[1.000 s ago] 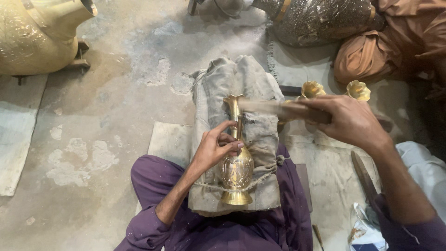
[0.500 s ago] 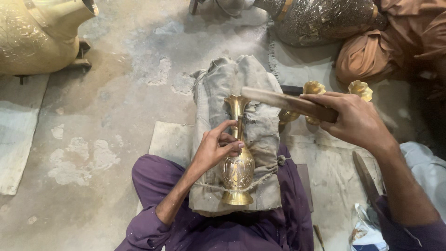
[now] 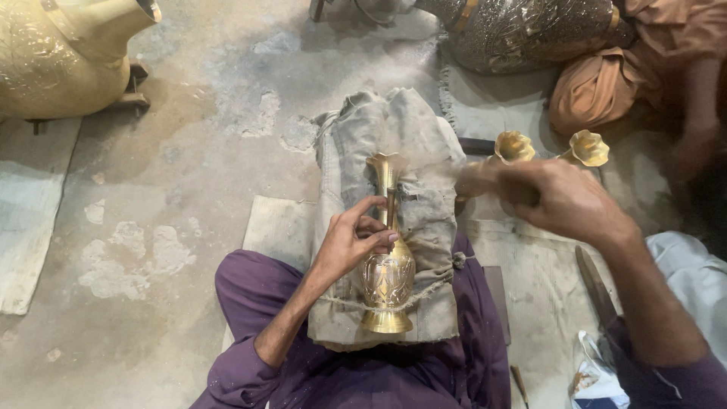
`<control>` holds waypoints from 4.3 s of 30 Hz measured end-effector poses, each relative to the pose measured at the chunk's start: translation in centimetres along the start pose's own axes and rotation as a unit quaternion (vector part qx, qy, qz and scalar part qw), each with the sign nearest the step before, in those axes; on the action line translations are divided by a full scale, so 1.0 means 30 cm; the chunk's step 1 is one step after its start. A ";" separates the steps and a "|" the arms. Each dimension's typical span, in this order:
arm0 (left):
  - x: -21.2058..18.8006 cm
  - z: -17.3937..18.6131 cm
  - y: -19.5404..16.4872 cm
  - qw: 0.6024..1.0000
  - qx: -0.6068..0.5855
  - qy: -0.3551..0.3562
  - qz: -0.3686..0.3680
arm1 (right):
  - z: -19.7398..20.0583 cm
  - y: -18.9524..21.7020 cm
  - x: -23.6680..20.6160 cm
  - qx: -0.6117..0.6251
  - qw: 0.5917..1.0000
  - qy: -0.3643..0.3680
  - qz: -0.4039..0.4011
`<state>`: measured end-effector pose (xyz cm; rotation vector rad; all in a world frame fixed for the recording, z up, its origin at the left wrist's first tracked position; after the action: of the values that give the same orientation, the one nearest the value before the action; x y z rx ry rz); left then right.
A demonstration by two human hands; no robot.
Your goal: The person sits on the floor with a brass vase resting on a cloth-covered cushion and decorates its surface by hand. They hold a small punch against the vase with one hand and strike it repeatedly with a wooden mallet held in the other hand, working around the vase to deepen the engraved floral pattern.
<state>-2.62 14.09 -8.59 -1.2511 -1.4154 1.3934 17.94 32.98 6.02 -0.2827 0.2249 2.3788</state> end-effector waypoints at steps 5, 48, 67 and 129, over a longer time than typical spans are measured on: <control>0.004 -0.002 0.003 1.000 -0.015 -0.001 0.008 | 0.028 -0.003 -0.005 0.053 0.992 -0.094 0.065; -0.003 0.002 0.015 1.000 -0.030 -0.007 0.003 | -0.013 -0.026 0.020 -0.064 0.994 -0.050 0.069; -0.001 0.006 0.019 0.999 -0.041 -0.004 0.008 | -0.009 -0.045 0.030 0.042 0.999 -0.027 0.012; 0.021 0.032 0.085 0.991 -0.130 0.042 0.008 | -0.087 -0.011 0.031 -0.116 0.992 0.054 0.018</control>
<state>-3.36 14.27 -11.27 -1.4711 -1.5675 1.1788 17.87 33.20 3.24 -0.5229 0.0020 2.4300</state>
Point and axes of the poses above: each hand's wrist, its own x-axis towards the middle knuckle, its own z-axis out of the back of the hand, y = z × x, the point moved 5 cm from there along x, towards the middle knuckle, and after that the axes turned 4 degrees about -x, right-handed, at the moved point
